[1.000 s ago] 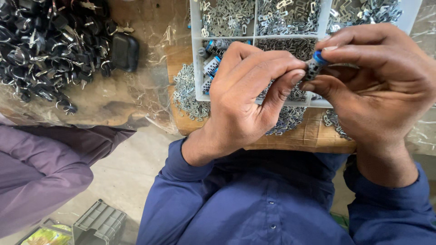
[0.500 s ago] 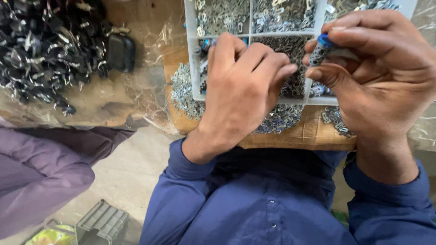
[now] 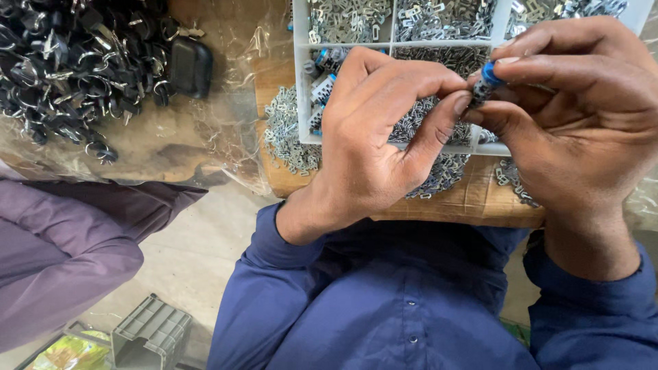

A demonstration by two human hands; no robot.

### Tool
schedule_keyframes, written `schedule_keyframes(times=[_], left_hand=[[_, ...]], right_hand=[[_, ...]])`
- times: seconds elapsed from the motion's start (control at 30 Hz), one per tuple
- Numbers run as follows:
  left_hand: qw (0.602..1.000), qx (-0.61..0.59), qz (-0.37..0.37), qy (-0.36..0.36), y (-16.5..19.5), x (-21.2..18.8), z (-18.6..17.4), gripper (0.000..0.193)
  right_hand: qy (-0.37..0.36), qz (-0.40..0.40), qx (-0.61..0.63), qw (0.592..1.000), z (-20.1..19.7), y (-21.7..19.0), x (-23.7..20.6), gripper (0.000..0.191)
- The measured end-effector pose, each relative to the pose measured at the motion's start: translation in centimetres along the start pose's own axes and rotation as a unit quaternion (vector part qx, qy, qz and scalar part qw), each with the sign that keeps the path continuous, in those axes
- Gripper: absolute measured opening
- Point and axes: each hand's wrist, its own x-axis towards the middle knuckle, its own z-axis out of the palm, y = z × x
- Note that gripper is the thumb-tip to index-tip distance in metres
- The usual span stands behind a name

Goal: The person assembles small key cylinders by inserting metal pins into a cylindrical housing and securing them with a blue cap. The person handles the components by hand, repeatedly picking up pins and inserting them into the cylinder, then placing the finished units into a compartmentalized tray.

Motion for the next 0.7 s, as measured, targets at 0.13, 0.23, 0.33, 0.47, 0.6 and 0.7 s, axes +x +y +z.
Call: schedule_keyframes(times=[0.13, 0.23, 0.33, 0.47, 0.6, 0.7], left_hand=[[1.0, -0.008, -0.006, -0.001, -0.2, -0.2, 0.1, 0.016], [1.0, -0.008, -0.01, -0.001, -0.2, -0.3, 0.1, 0.016], [1.0, -0.009, -0.007, -0.004, -0.2, -0.3, -0.1, 0.016], [0.999, 0.044, 0.017, 0.01, -0.2, 0.1, -0.1, 0.018], [0.98, 0.187, 0.04, -0.044, -0.2, 0.7, 0.2, 0.015], [0.99, 0.13, 0.006, -0.05, -0.1, 0.6, 0.1, 0.013]], right_hand=[[0.032, 0.062, 0.023, 0.997, 0.0, -0.1, -0.3, 0.025], [0.007, 0.02, -0.019, 1.0, -0.2, -0.2, -0.3, 0.022], [-0.018, -0.033, -0.101, 0.994, -0.5, -0.2, 0.1, 0.023], [0.019, 0.059, 0.029, 0.998, -0.2, -0.2, 0.5, 0.026], [0.061, 0.119, 0.086, 0.987, -0.3, -0.8, 0.7, 0.034], [0.066, 0.137, 0.066, 0.986, -0.1, -1.1, 0.7, 0.034]])
